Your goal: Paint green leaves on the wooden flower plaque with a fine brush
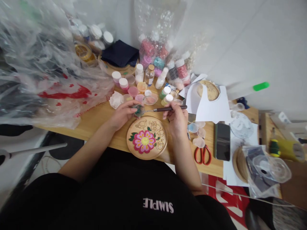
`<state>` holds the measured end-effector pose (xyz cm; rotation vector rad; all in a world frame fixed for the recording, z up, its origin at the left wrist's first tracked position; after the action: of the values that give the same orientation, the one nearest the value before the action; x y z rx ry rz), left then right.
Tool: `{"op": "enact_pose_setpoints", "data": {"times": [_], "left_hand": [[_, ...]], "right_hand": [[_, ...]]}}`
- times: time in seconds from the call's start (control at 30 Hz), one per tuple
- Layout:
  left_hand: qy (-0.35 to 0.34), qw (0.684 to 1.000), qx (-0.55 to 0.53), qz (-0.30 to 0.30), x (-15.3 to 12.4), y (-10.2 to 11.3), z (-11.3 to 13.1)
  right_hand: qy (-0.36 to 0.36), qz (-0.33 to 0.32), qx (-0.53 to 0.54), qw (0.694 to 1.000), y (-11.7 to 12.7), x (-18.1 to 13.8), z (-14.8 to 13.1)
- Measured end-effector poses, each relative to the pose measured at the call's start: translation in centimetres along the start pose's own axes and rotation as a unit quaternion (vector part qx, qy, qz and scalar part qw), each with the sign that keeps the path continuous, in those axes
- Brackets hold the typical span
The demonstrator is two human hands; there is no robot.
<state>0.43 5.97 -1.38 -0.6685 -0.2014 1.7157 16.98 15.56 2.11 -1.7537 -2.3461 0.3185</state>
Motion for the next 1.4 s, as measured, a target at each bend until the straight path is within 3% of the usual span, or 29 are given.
{"op": "enact_pose_setpoints", "data": {"times": [0.63,0.83,1.1,1.4], "left_hand": [[0.005,1.0,-0.02,-0.014,0.2,0.1,-0.4],[0.015,0.999,-0.029,-0.019,0.1,0.1,-0.6],[0.009,1.0,-0.021,-0.01,0.0,-0.1,-0.3],[-0.008,1.0,-0.003,-0.023,0.1,0.1,-0.5]], "right_hand": [[0.007,0.021,0.039,0.999,0.0,0.2,-0.5],[0.063,-0.007,0.025,0.998,-0.1,0.0,-1.0],[0.091,-0.1,-0.03,0.99,-1.2,-0.7,-1.1],[0.142,-0.066,-0.066,0.985,-0.8,-0.9,-2.1]]}}
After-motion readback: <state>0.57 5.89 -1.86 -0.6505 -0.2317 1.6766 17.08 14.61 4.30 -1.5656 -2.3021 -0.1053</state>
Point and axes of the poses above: each hand's wrist, its own x-axis towards the middle knuckle, its own y-axis out of the back of the hand, z = x × y, the point moved 7 cm from there along x, towards the middle knuckle, and after that the axes turned 11 degrees about y, right-handed, at the moved point
